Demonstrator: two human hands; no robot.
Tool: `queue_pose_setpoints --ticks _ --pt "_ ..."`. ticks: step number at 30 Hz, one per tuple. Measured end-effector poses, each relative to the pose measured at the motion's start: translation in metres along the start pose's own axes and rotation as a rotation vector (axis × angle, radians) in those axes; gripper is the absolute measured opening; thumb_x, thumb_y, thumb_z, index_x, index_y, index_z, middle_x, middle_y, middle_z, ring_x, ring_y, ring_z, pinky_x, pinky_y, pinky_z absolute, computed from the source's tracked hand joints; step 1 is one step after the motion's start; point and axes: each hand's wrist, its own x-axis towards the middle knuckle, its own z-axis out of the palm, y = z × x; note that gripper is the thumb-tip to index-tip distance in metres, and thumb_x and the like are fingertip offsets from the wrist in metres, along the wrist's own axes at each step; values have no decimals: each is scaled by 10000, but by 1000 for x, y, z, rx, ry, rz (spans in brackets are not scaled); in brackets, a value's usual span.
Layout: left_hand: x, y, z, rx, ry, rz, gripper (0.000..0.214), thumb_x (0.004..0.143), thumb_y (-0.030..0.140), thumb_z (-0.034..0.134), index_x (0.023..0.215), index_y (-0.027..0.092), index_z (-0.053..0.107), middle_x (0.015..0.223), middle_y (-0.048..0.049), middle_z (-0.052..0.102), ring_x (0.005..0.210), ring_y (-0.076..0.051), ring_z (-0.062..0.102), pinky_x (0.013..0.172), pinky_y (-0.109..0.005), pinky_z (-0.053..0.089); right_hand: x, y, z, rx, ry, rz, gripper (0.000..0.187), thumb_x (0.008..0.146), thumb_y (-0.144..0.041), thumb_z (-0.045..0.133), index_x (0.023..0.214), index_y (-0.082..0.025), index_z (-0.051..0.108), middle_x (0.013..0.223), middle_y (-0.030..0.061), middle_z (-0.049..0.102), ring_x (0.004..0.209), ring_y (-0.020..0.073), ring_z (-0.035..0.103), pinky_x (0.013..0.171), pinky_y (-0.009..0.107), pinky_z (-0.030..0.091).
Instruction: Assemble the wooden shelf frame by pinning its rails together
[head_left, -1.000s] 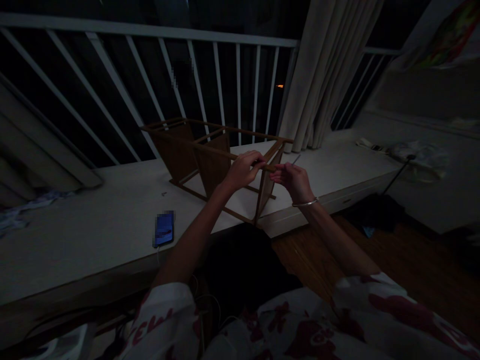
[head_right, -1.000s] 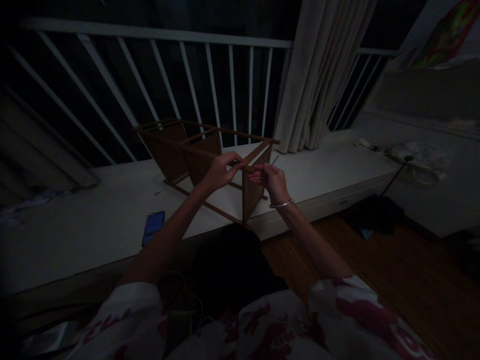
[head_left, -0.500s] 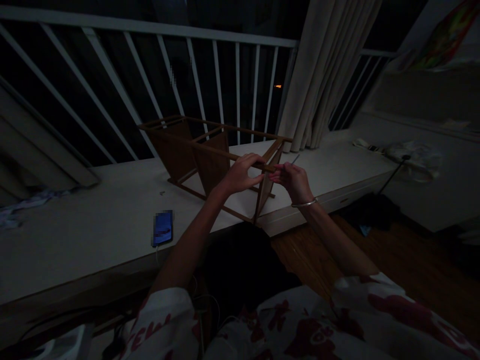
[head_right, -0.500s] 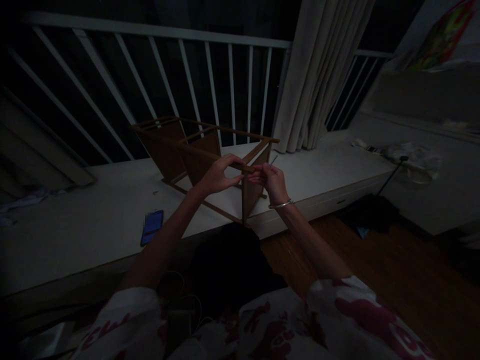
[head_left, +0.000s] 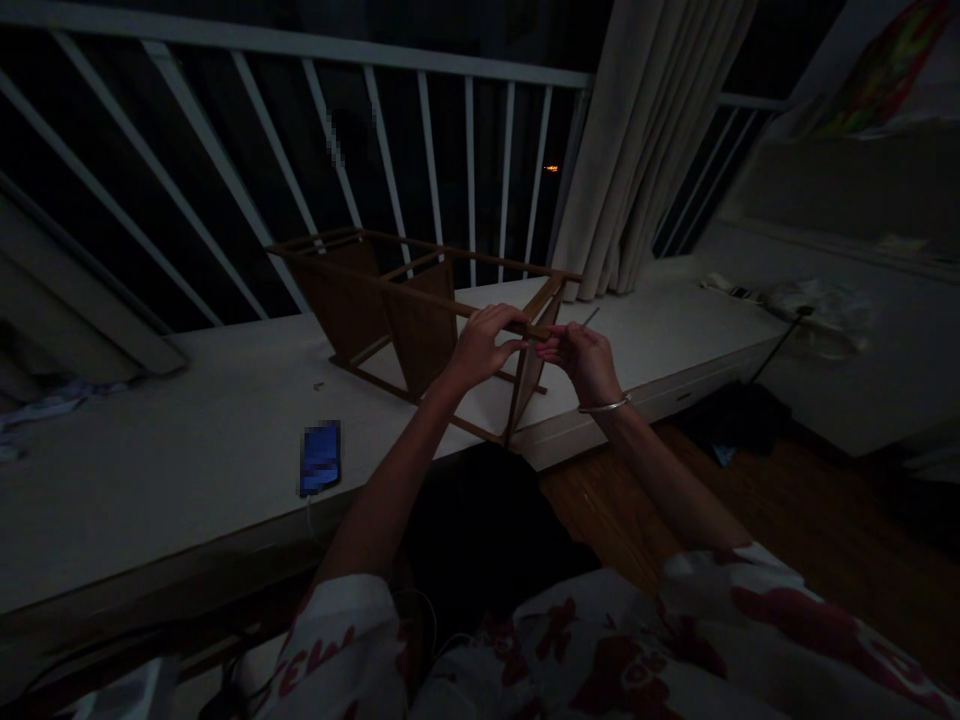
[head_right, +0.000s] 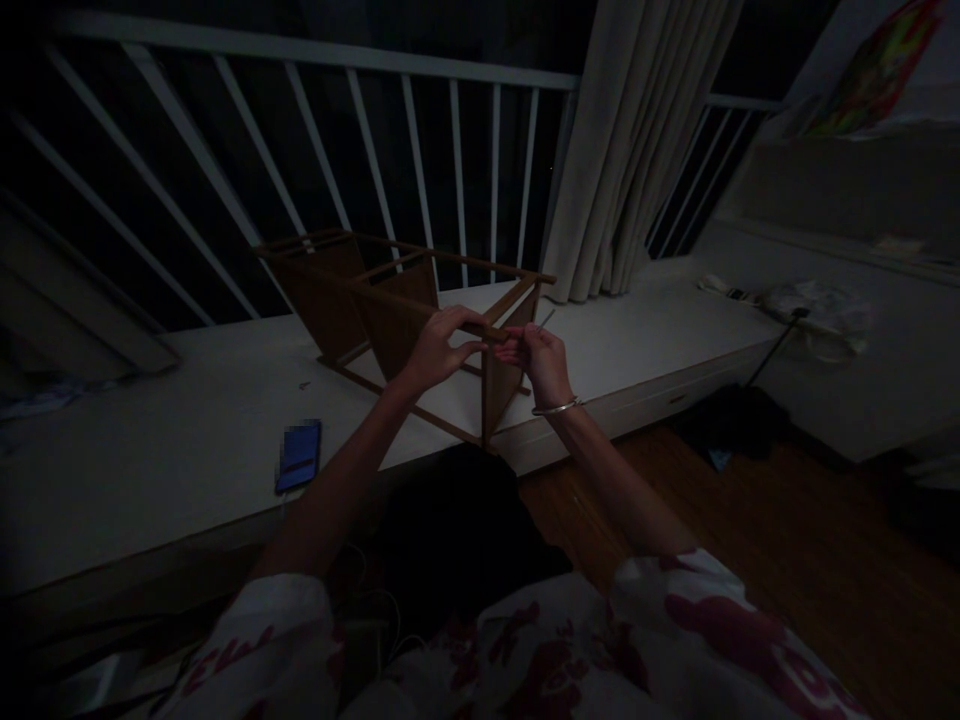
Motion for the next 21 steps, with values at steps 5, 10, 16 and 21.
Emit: queue_pose_setpoints --ticks 5,10,16,21 --pt "1 1 -1 -31 10 11 242 712 226 663 932 177 575 910 -40 626 901 -187 566 825 -343 393 -1 5 0 -27 14 -28 329 834 -440 489 815 -123 574 631 38 647 577 103 630 542 194 508" --pt "0 4 -2 -60 13 -11 244 696 209 673 921 179 583 914 -42 632 898 -191 575 825 -354 404 -4 6 1 -59 26 -56 358 812 -482 499 826 -132 573 627 26 635 594 105 632 558 198 509" --pt "1 3 -4 -135 21 -35 258 668 192 693 905 170 595 902 -45 634 873 -179 585 819 -348 424 -3 9 1 -109 28 -105 393 783 -530 504 827 -144 559 621 13 622 607 106 631 566 205 510" --pt "1 7 -9 -171 13 -54 193 713 207 653 900 171 619 905 -50 652 873 -174 593 836 -351 428 -5 13 4 -145 63 -157 432 768 -567 492 845 -147 554 627 8 608 604 104 624 568 214 505"
